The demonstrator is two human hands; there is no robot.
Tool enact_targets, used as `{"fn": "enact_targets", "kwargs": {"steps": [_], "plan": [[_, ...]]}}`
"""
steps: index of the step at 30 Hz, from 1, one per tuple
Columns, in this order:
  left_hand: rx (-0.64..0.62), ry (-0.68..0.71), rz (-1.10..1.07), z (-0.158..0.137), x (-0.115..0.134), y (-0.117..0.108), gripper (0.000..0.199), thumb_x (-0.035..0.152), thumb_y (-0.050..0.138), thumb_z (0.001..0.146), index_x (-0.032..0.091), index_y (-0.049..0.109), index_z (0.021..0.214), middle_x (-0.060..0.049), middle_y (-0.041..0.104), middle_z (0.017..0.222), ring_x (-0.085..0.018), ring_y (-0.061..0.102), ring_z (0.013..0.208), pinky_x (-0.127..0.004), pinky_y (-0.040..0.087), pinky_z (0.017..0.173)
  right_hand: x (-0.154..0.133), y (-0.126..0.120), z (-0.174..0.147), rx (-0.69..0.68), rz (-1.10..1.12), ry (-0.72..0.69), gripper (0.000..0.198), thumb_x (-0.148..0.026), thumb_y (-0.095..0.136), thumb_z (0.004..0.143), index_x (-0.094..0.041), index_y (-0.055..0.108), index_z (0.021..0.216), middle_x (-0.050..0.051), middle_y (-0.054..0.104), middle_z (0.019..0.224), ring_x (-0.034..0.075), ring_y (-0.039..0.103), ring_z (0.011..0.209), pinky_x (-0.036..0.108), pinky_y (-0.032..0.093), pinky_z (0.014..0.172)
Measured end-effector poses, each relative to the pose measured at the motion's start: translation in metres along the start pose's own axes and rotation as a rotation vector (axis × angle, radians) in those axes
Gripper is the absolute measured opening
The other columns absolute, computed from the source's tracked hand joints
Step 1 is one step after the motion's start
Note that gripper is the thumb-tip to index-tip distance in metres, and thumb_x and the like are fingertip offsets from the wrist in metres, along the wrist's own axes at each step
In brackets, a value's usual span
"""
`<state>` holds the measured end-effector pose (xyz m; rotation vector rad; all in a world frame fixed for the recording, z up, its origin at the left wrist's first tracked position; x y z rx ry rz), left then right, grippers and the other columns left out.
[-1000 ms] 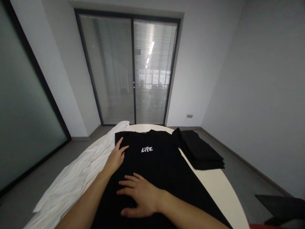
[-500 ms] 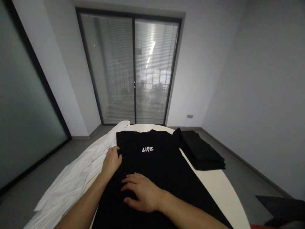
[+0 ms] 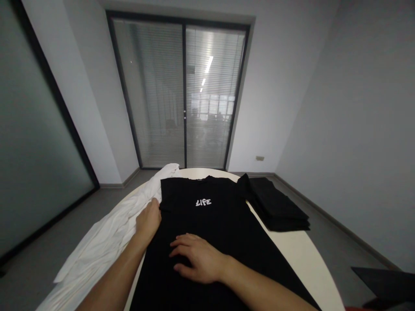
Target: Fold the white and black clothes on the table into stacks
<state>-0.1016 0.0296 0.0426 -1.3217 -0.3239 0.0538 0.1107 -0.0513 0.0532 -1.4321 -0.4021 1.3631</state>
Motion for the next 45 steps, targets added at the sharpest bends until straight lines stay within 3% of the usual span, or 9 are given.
{"fn": "enact_targets", "kwargs": {"steps": [4,10,15,22,27,30,34,41,45], "plan": [[-0.049,0.036,0.069,-0.005,0.007,-0.007,0.023,0.019,0.038,0.096,0.022,0.054,0.112,-0.009,0.067,0.104,-0.025,0.067,0.093,-0.03,0.045,0.069,0.009,-0.012,0.014,-0.034,-0.014,0.038,0.029,-0.037,0.058,0.093,-0.024,0.068,0.116,0.004,0.067,0.123,0.018,0.06,0.117,0.029,0.044,0.101],[-0.062,0.035,0.106,-0.006,0.011,-0.008,0.022,0.02,0.041,0.094,0.017,0.059,0.106,-0.012,0.065,0.107,-0.027,0.065,0.097,-0.033,0.048,0.071,0.069,-0.046,0.066,0.171,-0.136,0.382,0.023,-0.03,0.054,0.092,-0.023,0.071,0.105,0.003,0.073,0.099,0.019,0.067,0.092,0.028,0.048,0.081],[-0.043,0.044,0.143,-0.008,0.017,-0.008,0.023,0.021,0.043,0.094,0.014,0.062,0.104,-0.014,0.066,0.108,-0.029,0.064,0.101,-0.033,0.049,0.071,0.125,-0.061,0.118,0.306,-0.131,0.583,0.024,-0.028,0.052,0.094,-0.021,0.066,0.112,0.006,0.072,0.111,0.022,0.066,0.105,0.031,0.047,0.088],[-0.034,0.022,0.116,-0.005,0.017,-0.005,0.034,0.037,0.04,0.1,0.015,0.067,0.098,-0.014,0.067,0.103,-0.028,0.064,0.097,-0.033,0.049,0.068,0.162,-0.048,0.177,0.319,-0.083,0.566,0.052,-0.03,0.05,0.097,-0.021,0.036,0.146,0.012,0.058,0.137,0.024,0.051,0.129,0.038,0.042,0.102],[-0.016,0.018,0.108,-0.001,0.013,0.0,0.018,0.028,0.05,0.096,0.017,0.064,0.1,-0.012,0.065,0.106,-0.026,0.061,0.1,-0.029,0.047,0.068,0.166,-0.035,0.203,0.259,-0.087,0.523,0.034,-0.023,0.048,0.096,-0.031,0.056,0.128,0.002,0.057,0.138,0.025,0.035,0.14,0.045,0.033,0.11],[-0.003,0.013,0.108,-0.001,0.013,0.001,0.016,0.027,0.051,0.096,0.017,0.063,0.1,-0.012,0.065,0.106,-0.025,0.061,0.101,-0.029,0.047,0.07,0.168,-0.034,0.213,0.256,-0.093,0.528,0.036,-0.017,0.042,0.095,-0.03,0.065,0.12,0.001,0.059,0.135,0.022,0.04,0.135,0.041,0.034,0.11],[0.004,-0.003,0.12,0.0,0.012,0.002,0.016,0.025,0.048,0.097,0.017,0.06,0.103,-0.011,0.064,0.105,-0.026,0.061,0.1,-0.029,0.046,0.068,0.169,-0.034,0.214,0.304,-0.111,0.54,0.047,-0.014,0.036,0.096,-0.029,0.054,0.136,0.001,0.05,0.146,0.02,0.039,0.136,0.039,0.031,0.112],[-0.02,-0.012,0.078,0.001,0.007,0.004,0.016,0.022,0.046,0.096,0.018,0.056,0.108,-0.011,0.065,0.108,-0.024,0.062,0.099,-0.029,0.044,0.072,0.17,-0.024,0.195,0.298,-0.164,0.652,0.052,-0.032,0.047,0.096,-0.025,0.04,0.146,0.01,0.037,0.156,0.032,0.035,0.139,0.053,0.032,0.109],[-0.012,0.009,0.041,-0.002,0.007,0.002,0.024,0.018,0.044,0.094,0.019,0.055,0.116,-0.011,0.066,0.112,-0.025,0.062,0.103,-0.029,0.045,0.073,0.165,-0.034,0.18,0.358,-0.193,0.723,0.05,-0.03,0.048,0.095,-0.021,0.042,0.143,0.016,0.054,0.136,0.031,0.049,0.125,0.046,0.04,0.101]]}}
Point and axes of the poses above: each hand's wrist, its own z-axis towards the middle knuckle, its own y-axis out of the palm, x = y × z, the point moved 4 cm from there along z, towards the middle knuckle
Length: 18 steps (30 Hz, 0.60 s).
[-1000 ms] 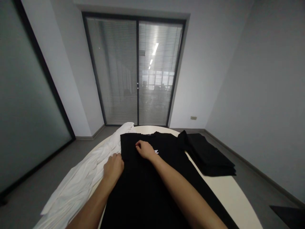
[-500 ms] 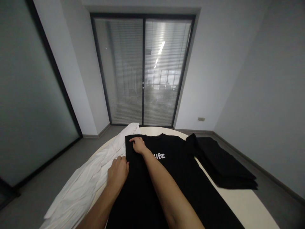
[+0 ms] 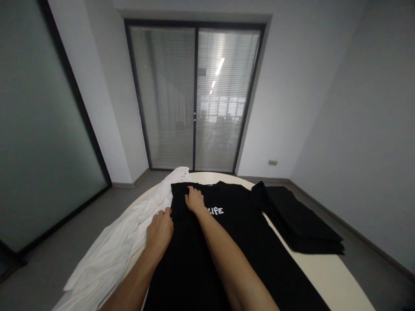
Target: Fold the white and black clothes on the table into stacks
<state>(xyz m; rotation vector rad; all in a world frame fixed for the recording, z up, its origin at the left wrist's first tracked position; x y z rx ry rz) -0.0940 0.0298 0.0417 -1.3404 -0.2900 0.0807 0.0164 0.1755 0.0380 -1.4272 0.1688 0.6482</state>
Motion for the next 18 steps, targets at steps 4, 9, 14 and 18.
{"fn": "enact_targets", "kwargs": {"steps": [4,9,14,18], "plan": [[0.005,-0.013,-0.006,0.0,0.001,-0.002,0.028,0.021,0.044,0.093,0.019,0.054,0.119,-0.012,0.068,0.111,-0.026,0.064,0.101,-0.03,0.045,0.072,0.004,-0.014,-0.012,0.095,0.006,0.0,0.047,-0.027,0.044,0.096,-0.024,0.042,0.143,0.013,0.051,0.137,0.026,0.05,0.122,0.039,0.041,0.101],[0.046,-0.105,-0.068,0.006,-0.003,0.0,0.035,0.037,0.037,0.099,0.016,0.055,0.121,-0.014,0.072,0.103,-0.028,0.069,0.094,-0.033,0.047,0.071,0.003,-0.001,-0.033,-0.073,-0.069,-0.185,0.047,-0.05,0.045,0.097,-0.029,0.054,0.138,0.009,0.039,0.153,0.031,0.037,0.137,0.05,0.03,0.111],[0.045,-0.09,-0.09,0.011,-0.007,0.007,0.034,0.035,0.038,0.097,0.016,0.062,0.114,-0.014,0.074,0.1,-0.031,0.07,0.095,-0.036,0.049,0.073,-0.003,0.003,-0.055,-0.237,-0.103,-0.353,0.056,-0.058,0.042,0.097,-0.037,0.041,0.149,0.004,0.026,0.162,0.033,0.017,0.149,0.058,0.016,0.116],[0.059,-0.087,-0.099,0.01,-0.007,0.008,0.029,0.031,0.039,0.096,0.016,0.064,0.099,-0.015,0.073,0.098,-0.03,0.07,0.092,-0.036,0.049,0.073,-0.004,-0.009,-0.071,-0.238,-0.141,-0.349,0.057,-0.055,0.035,0.1,-0.029,0.042,0.15,0.008,0.029,0.161,0.033,0.022,0.148,0.058,0.017,0.117]]}}
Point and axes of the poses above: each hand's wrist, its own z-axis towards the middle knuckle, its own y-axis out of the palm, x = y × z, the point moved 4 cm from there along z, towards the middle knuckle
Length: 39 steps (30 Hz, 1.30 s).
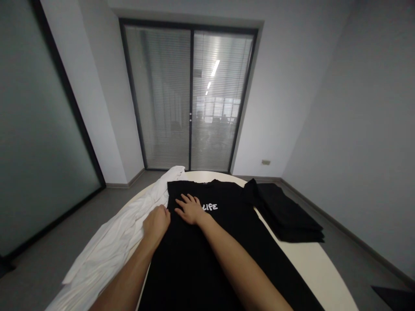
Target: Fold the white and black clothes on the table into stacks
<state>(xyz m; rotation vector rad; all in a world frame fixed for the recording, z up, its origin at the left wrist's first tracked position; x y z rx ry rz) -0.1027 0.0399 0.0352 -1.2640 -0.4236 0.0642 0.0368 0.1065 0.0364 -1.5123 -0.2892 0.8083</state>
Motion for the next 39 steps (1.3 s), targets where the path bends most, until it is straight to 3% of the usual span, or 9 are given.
{"fn": "enact_targets", "kwargs": {"steps": [5,9,13,16,24,27,31,36,39], "plan": [[0.009,-0.042,-0.099,0.001,0.0,0.002,0.029,0.035,0.037,0.098,0.017,0.06,0.105,-0.014,0.073,0.088,-0.031,0.072,0.086,-0.037,0.05,0.072,0.0,0.0,-0.024,-0.071,-0.009,-0.003,0.064,-0.059,0.03,0.099,-0.024,0.037,0.153,0.009,0.03,0.16,0.033,0.024,0.148,0.058,0.016,0.118],[0.027,-0.052,-0.251,0.003,0.0,0.007,0.028,0.039,0.051,0.093,0.02,0.056,0.113,-0.012,0.074,0.103,-0.03,0.071,0.097,-0.037,0.052,0.078,0.002,0.002,-0.04,-0.012,0.014,-0.042,0.065,-0.06,0.028,0.099,-0.026,0.032,0.154,0.006,0.027,0.162,0.029,0.02,0.15,0.053,0.016,0.12],[0.038,0.008,-0.409,0.007,0.001,0.014,0.027,0.031,0.057,0.09,0.018,0.056,0.114,-0.01,0.072,0.114,-0.021,0.069,0.106,-0.029,0.052,0.088,0.002,0.003,-0.048,0.076,0.035,-0.004,0.064,-0.062,0.029,0.099,-0.027,0.039,0.151,0.005,0.033,0.16,0.028,0.023,0.149,0.05,0.015,0.12],[0.033,0.072,-0.492,0.01,0.001,0.019,0.031,0.023,0.056,0.089,0.017,0.057,0.12,-0.009,0.071,0.119,-0.018,0.067,0.11,-0.026,0.051,0.094,-0.002,0.006,-0.053,0.075,0.036,0.02,0.071,-0.066,0.037,0.094,-0.026,0.036,0.153,0.007,0.031,0.161,0.03,0.02,0.149,0.052,0.013,0.12],[-0.026,0.136,-0.54,0.01,0.0,0.021,0.054,0.003,0.047,0.082,0.016,0.059,0.132,-0.007,0.062,0.137,-0.018,0.057,0.127,-0.03,0.041,0.111,-0.011,0.008,-0.072,0.088,0.034,0.019,0.074,-0.065,0.042,0.092,-0.027,0.031,0.155,0.006,0.024,0.163,0.03,0.014,0.151,0.054,0.007,0.121],[-0.07,0.136,-0.519,0.008,0.002,0.023,0.048,0.006,0.048,0.083,0.018,0.064,0.127,-0.006,0.066,0.132,-0.019,0.06,0.124,-0.03,0.043,0.109,-0.015,0.008,-0.079,0.106,0.039,0.025,0.075,-0.064,0.044,0.092,-0.025,0.031,0.155,0.008,0.026,0.162,0.031,0.016,0.15,0.054,0.007,0.121],[-0.092,0.112,-0.464,0.005,0.003,0.024,0.039,0.014,0.052,0.087,0.017,0.064,0.124,-0.008,0.067,0.129,-0.021,0.062,0.121,-0.033,0.045,0.106,-0.021,0.004,-0.092,0.154,0.048,0.012,0.067,-0.058,0.048,0.093,-0.023,0.041,0.149,0.009,0.036,0.158,0.03,0.026,0.147,0.053,0.014,0.12],[-0.087,0.109,-0.361,-0.004,0.004,0.015,0.046,0.02,0.056,0.088,0.016,0.054,0.133,-0.014,0.063,0.133,-0.026,0.06,0.122,-0.038,0.045,0.104,-0.007,-0.018,-0.111,0.188,-0.028,-0.021,0.045,-0.045,0.049,0.096,-0.021,0.054,0.134,0.009,0.05,0.145,0.025,0.045,0.132,0.04,0.038,0.109],[-0.117,0.093,-0.187,-0.013,0.006,0.005,0.057,0.029,0.054,0.09,0.015,0.041,0.144,-0.019,0.067,0.123,-0.035,0.066,0.11,-0.046,0.05,0.09,0.025,-0.041,-0.123,0.218,-0.187,0.133,0.032,-0.035,0.045,0.099,-0.021,0.058,0.124,0.01,0.061,0.126,0.022,0.056,0.114,0.035,0.046,0.096]]}}
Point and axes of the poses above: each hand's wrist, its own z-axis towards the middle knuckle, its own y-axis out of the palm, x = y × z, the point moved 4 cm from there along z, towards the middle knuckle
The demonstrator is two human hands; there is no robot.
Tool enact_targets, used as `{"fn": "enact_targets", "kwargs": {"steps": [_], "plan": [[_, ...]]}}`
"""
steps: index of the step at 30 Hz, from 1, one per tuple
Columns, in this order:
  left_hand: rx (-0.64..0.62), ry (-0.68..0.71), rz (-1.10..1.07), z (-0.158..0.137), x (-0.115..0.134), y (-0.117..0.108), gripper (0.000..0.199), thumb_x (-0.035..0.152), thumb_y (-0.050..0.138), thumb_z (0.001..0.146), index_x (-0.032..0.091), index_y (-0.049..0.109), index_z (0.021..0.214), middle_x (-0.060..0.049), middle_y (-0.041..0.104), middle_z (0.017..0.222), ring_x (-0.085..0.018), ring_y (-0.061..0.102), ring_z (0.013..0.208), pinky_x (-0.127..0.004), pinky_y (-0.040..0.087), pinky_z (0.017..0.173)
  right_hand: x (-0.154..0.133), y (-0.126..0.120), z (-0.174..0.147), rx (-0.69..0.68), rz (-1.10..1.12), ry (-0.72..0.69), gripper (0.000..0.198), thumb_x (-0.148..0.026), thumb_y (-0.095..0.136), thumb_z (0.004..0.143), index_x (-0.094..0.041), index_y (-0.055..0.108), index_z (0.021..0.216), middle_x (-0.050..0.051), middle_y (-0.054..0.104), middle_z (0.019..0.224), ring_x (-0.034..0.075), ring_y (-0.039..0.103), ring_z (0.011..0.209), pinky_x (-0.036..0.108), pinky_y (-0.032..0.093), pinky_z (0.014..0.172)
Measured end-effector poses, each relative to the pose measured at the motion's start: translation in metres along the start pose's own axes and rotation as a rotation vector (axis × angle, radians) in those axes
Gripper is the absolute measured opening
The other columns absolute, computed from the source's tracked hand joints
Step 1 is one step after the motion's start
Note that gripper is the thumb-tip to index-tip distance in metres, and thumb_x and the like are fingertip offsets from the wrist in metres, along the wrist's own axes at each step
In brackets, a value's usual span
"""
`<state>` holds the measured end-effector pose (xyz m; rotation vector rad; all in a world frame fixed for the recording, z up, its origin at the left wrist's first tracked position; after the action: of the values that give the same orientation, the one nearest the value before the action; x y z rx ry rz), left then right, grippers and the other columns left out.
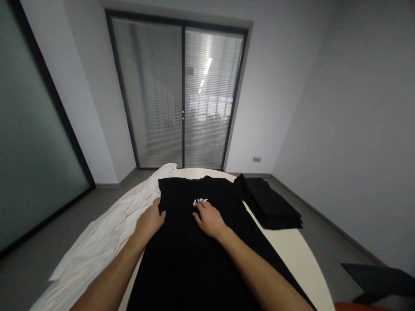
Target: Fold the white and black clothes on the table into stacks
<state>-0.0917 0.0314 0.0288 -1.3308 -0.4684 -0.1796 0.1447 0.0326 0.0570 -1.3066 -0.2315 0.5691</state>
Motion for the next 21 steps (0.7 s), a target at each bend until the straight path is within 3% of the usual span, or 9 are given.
{"fn": "enact_targets", "kwargs": {"steps": [4,7,12,16,21], "plan": [[-0.068,-0.04,0.263,-0.01,0.004,-0.009,0.059,0.034,0.046,0.095,0.014,0.031,0.149,-0.021,0.07,0.112,-0.037,0.07,0.099,-0.044,0.051,0.079,0.064,-0.022,-0.02,0.054,-0.332,0.404,0.023,-0.023,0.048,0.095,-0.016,0.059,0.114,0.016,0.061,0.113,0.026,0.059,0.104,0.032,0.049,0.077],[-0.1,-0.036,0.333,-0.013,0.006,-0.012,0.057,0.032,0.044,0.096,0.011,0.032,0.147,-0.022,0.07,0.111,-0.035,0.07,0.099,-0.041,0.05,0.077,0.103,-0.029,-0.047,0.033,-0.484,0.618,0.029,-0.012,0.037,0.095,-0.01,0.059,0.114,0.02,0.062,0.106,0.027,0.064,0.096,0.031,0.048,0.068],[-0.141,-0.05,0.327,-0.013,0.005,-0.014,0.052,0.031,0.044,0.096,0.012,0.037,0.143,-0.022,0.07,0.112,-0.034,0.07,0.1,-0.039,0.049,0.077,0.132,-0.023,-0.077,-0.012,-0.549,0.628,0.043,-0.007,0.024,0.096,-0.008,0.06,0.12,0.022,0.064,0.099,0.027,0.07,0.084,0.032,0.05,0.064],[-0.177,-0.03,0.312,-0.012,0.0,-0.012,0.054,0.031,0.044,0.095,0.01,0.035,0.145,-0.023,0.069,0.114,-0.036,0.068,0.104,-0.04,0.049,0.079,0.137,-0.018,-0.084,-0.01,-0.533,0.587,0.046,-0.008,0.026,0.096,-0.013,0.054,0.132,0.019,0.067,0.094,0.024,0.072,0.078,0.03,0.05,0.063],[-0.186,-0.022,0.309,-0.01,-0.004,-0.009,0.053,0.034,0.048,0.092,0.012,0.042,0.14,-0.023,0.069,0.116,-0.037,0.068,0.103,-0.041,0.049,0.078,0.137,-0.023,-0.092,-0.068,-0.527,0.577,0.044,-0.009,0.028,0.096,-0.018,0.056,0.129,0.016,0.067,0.092,0.024,0.072,0.079,0.029,0.05,0.063]]}}
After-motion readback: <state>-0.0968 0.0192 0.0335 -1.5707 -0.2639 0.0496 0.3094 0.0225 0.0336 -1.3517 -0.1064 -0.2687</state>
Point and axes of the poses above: each hand's wrist, its own z-axis towards the middle knuckle, its own y-axis out of the palm, x = y × z, the point moved 4 cm from there along z, towards the middle knuckle
